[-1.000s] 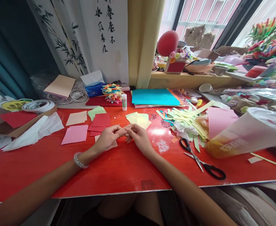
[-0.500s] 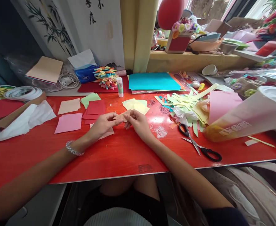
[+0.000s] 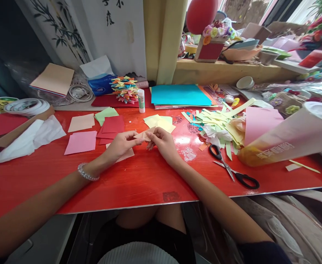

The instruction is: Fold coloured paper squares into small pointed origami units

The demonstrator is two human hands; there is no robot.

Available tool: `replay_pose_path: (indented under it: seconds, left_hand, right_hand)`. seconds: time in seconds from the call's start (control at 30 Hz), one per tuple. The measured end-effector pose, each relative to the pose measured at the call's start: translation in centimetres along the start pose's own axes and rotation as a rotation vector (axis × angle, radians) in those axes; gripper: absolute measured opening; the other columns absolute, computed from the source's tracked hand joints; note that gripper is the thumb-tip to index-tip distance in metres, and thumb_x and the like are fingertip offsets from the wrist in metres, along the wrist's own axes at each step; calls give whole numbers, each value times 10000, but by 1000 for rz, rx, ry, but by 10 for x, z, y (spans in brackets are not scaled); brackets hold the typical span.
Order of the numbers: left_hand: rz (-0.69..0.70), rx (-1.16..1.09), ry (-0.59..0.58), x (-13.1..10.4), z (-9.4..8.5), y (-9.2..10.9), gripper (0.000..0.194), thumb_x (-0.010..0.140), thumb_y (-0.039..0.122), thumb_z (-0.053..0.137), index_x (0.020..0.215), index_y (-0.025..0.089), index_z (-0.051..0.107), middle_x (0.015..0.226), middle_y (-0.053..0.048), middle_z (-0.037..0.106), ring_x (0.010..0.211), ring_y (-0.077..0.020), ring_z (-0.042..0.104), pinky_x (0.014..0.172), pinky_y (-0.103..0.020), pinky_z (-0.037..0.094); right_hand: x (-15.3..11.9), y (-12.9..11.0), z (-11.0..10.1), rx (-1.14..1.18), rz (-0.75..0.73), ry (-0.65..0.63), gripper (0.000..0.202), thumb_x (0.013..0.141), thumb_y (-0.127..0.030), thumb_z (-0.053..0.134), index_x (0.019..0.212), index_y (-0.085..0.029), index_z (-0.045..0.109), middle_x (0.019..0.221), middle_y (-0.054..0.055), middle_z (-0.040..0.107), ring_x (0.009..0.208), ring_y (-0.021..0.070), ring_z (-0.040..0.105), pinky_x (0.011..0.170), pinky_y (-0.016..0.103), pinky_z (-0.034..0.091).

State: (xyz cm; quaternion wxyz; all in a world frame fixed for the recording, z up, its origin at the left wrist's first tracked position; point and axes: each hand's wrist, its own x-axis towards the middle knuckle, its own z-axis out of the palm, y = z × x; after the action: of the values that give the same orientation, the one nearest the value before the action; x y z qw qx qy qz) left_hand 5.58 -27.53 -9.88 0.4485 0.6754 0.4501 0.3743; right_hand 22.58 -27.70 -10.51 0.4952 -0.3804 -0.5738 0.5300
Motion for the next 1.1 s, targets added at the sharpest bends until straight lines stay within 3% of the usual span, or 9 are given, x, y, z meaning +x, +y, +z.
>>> replay_pose_path:
  seconds: [0.13,0.23,0.37,0.43,0.53,0.87,1.1]
  left_hand:
    - [-15,11,3,-1,-2,1,297,797,412,605,655,161,531,652,20,489,651,-126,463,640,-268,355]
    - [45,84,10,-3,-3,1,252,848,394,557,751,162,572,740,-4,570,723,-147,527,695,-283,406]
    - [412,553,193,-6,-6,0,203,893,290,520,1032,155,579,1012,-80,606,965,-204,540,873,-357,421]
    - [594,800,223,-7,-7,0,220,894,277,521,1062,146,575,1060,-109,585,1024,-236,511,924,-402,407]
    - [708,948,233,-7,-6,0,198,900,273,510,1024,138,585,1068,-124,572,1013,-250,497,909,-413,430]
    - [734,983,244,-10,-6,2,148,886,201,515,960,125,618,1048,-115,603,1000,-245,498,873,-395,456]
    - [655,918,237,-8,-3,1,132,886,194,510,930,149,626,1014,-99,612,993,-237,501,869,-402,452]
  right_hand:
    - [0,-2,2,18,5,-1,256,801,-399,653,728,-190,524,629,-7,612,517,109,577,514,256,472]
    - [1,-2,2,29,15,17,241,808,-376,650,721,-187,527,615,-11,607,510,103,573,511,248,466]
    - [2,-2,-1,65,25,66,225,822,-331,647,699,-181,532,621,-7,610,511,92,570,510,234,461]
    - [1,-3,-1,106,37,74,210,821,-309,651,702,-177,538,655,0,621,524,88,573,516,231,462]
    - [-1,-4,1,123,84,60,183,826,-294,645,722,-177,551,672,3,619,538,86,569,530,234,464]
    - [-4,-1,5,91,48,36,195,839,-326,624,741,-183,534,731,9,617,486,79,507,436,233,400]
    - [-3,0,7,68,51,52,215,828,-355,634,745,-189,525,647,-4,601,482,85,495,456,233,384]
